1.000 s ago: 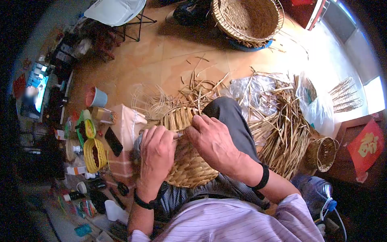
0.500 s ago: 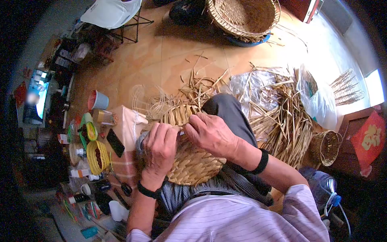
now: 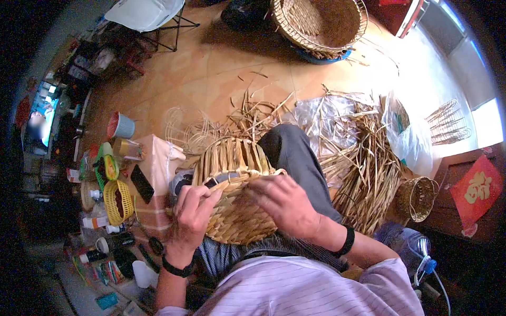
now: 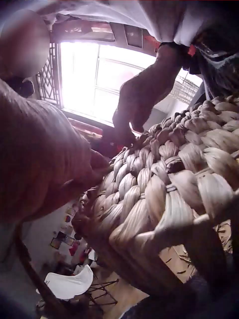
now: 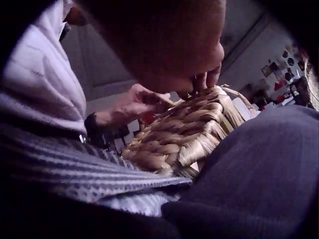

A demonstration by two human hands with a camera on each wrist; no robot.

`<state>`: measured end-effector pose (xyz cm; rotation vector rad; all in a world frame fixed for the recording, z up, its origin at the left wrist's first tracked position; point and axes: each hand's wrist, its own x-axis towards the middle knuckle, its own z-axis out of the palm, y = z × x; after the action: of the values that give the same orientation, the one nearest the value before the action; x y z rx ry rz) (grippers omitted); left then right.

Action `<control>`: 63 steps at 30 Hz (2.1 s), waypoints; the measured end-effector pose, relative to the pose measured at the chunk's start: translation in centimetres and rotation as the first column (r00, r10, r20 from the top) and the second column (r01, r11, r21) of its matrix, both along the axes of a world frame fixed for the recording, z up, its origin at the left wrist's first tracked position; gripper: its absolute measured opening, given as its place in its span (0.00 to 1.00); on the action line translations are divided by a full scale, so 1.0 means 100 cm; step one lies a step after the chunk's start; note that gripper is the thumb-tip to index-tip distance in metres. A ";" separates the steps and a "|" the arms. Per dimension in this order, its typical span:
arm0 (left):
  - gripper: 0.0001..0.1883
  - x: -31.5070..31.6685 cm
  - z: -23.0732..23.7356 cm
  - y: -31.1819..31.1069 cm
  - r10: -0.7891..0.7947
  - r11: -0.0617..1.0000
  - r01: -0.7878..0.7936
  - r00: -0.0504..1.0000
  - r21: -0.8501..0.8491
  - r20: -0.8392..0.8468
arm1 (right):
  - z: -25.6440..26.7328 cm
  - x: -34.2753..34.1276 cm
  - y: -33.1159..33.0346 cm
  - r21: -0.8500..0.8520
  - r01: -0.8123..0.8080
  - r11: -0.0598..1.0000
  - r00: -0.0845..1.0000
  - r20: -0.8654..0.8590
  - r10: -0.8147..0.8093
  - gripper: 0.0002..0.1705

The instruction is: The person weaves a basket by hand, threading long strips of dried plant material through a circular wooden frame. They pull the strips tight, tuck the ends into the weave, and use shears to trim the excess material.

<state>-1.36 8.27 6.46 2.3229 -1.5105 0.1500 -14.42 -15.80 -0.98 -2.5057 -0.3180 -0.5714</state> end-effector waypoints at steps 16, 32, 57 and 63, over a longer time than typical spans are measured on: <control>0.09 -0.012 -0.014 0.031 0.348 0.936 -0.352 0.929 -0.011 -0.125 | -0.017 0.050 -0.005 0.336 0.182 0.924 0.983 -0.059 -0.172 0.20; 0.14 -0.029 0.008 0.092 0.356 0.922 -0.352 0.934 -0.161 -0.003 | 0.050 0.096 0.072 0.053 -0.287 0.956 0.957 -0.018 0.289 0.10; 0.04 -0.049 0.061 0.258 0.759 0.565 -0.810 0.434 0.159 -0.485 | 0.044 0.063 0.066 0.131 -0.628 0.767 0.751 -0.158 0.641 0.16; 0.08 -0.059 0.049 0.148 0.377 0.906 -0.392 0.572 0.161 -0.728 | 0.045 0.039 0.073 0.674 -0.390 0.628 0.594 -0.337 0.731 0.33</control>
<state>-7.27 23.11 11.40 2.2152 -0.5654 -0.6263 -10.47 -8.55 3.49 -1.7185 -0.6152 0.3771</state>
